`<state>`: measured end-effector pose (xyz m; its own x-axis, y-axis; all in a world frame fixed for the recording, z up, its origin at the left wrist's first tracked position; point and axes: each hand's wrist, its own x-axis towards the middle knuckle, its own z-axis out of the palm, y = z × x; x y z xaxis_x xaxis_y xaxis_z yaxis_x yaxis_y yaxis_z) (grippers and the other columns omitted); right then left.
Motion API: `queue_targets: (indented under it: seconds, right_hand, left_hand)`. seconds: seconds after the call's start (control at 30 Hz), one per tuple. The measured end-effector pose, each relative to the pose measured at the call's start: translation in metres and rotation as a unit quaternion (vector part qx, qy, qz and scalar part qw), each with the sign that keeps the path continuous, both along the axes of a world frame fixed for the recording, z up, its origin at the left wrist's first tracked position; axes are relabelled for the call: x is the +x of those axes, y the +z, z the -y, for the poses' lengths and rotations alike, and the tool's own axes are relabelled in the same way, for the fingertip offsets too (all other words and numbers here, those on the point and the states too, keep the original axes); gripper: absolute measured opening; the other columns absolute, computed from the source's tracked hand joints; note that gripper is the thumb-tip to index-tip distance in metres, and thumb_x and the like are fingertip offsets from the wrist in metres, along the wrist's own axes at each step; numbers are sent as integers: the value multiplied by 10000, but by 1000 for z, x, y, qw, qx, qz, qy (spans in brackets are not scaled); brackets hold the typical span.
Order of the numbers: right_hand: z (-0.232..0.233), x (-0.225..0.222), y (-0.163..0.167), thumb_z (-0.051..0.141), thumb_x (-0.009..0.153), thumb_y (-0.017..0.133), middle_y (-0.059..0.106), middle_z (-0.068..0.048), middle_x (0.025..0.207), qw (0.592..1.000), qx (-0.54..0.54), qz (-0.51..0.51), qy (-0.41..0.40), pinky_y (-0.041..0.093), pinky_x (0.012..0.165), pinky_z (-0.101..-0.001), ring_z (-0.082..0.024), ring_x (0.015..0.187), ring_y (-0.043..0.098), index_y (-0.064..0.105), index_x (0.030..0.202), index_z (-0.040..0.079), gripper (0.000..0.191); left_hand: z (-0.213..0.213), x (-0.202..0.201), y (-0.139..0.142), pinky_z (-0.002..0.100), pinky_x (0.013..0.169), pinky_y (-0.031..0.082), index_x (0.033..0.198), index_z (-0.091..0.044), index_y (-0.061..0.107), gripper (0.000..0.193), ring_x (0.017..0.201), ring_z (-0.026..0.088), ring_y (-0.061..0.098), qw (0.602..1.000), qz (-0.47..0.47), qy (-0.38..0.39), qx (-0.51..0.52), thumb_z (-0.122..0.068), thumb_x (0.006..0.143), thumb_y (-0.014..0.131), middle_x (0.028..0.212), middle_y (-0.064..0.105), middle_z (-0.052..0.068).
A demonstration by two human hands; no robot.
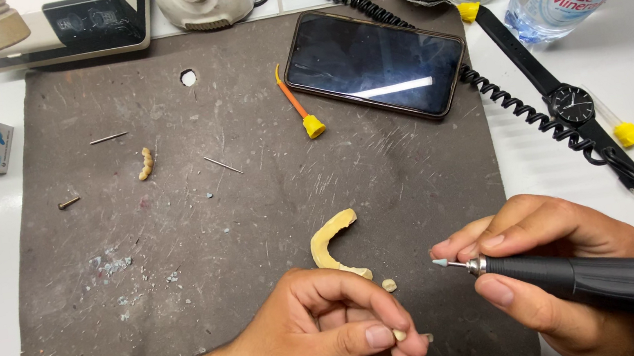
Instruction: The person uses a rotary grinding tool to trim a dental stone cast and to grind a small dental crown or tooth component, periodically fitting the component against the denture arch by hand and repositioning it to grind different surfaces.
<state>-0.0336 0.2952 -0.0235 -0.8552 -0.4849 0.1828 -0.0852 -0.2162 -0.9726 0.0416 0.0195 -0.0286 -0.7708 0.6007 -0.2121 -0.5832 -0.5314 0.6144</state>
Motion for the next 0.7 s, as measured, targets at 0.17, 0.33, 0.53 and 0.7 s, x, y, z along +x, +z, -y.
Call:
queue_targets:
  seconds: [0.17,0.33,0.53,0.7]
  right_hand:
    - [-1,0,1,-87,846,717,714,-177,992,1000,16,0,1,637,990,-505,-363,1087,769,664,1078,-10,250]
    - [-2,1,-1,-90,852,716,716,-178,1003,1000,10,0,4,635,991,-497,-359,1088,767,664,1084,-10,252]
    - [0,-1,0,-95,866,711,721,-184,1021,1000,20,-14,10,646,1006,-496,-359,1103,773,660,1102,-9,256]
    - [2,-1,3,-83,851,705,716,-174,1001,1000,10,2,10,635,980,-480,-345,1080,764,659,1079,-2,247]
  left_hand:
    - [-3,-1,-4,417,1009,596,1193,49,648,164,1034,261,752,999,9,51,-8,-25,1049,627,1144,736,204]
    - [-4,-1,-7,420,1088,578,1308,49,653,279,1062,237,733,997,-15,66,-35,-52,1051,615,1124,707,173]
    - [-4,0,-7,432,1064,590,1245,82,654,248,1038,250,747,997,14,75,-32,-58,1041,633,1106,740,215]
    - [-3,-2,-6,421,982,617,1224,83,664,252,989,266,761,995,29,83,-54,-63,1022,639,1091,750,243]
